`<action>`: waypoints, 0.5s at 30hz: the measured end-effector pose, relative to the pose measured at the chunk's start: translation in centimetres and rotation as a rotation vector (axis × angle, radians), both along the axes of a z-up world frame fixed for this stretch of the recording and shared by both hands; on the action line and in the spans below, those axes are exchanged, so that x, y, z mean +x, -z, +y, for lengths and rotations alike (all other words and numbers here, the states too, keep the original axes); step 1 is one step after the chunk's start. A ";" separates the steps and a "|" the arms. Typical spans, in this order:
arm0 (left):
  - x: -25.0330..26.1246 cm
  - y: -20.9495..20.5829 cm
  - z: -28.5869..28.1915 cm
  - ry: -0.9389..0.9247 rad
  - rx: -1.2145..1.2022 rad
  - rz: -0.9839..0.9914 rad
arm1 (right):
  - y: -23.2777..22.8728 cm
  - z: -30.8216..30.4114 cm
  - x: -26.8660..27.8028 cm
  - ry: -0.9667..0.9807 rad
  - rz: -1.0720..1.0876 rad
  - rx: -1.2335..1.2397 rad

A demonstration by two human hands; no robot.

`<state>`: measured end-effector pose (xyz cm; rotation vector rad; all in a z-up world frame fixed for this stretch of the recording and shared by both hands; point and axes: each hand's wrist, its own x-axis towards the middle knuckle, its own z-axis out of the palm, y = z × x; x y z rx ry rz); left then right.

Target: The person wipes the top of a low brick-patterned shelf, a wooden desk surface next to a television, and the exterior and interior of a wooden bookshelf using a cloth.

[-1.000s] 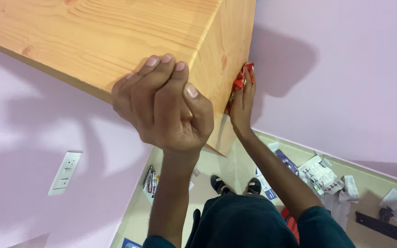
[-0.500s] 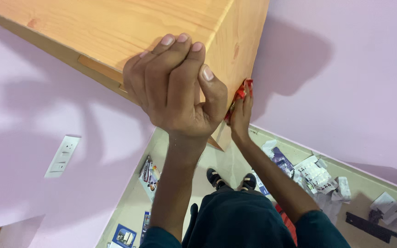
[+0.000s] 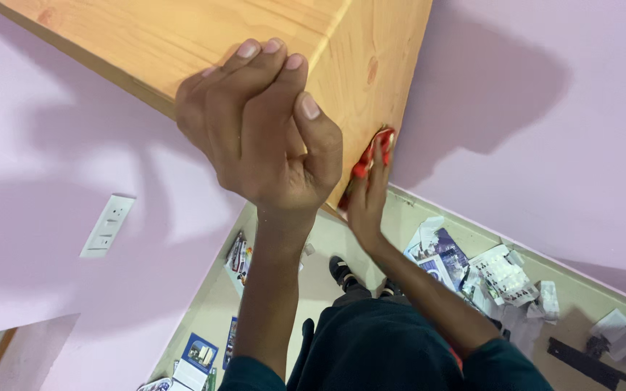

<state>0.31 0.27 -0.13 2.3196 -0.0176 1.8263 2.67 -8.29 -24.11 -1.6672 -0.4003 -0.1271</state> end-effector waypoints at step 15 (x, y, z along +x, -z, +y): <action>0.7 -0.1 -0.3 -0.020 -0.023 -0.037 | -5.3 -0.9 -1.7 -0.169 -0.281 0.038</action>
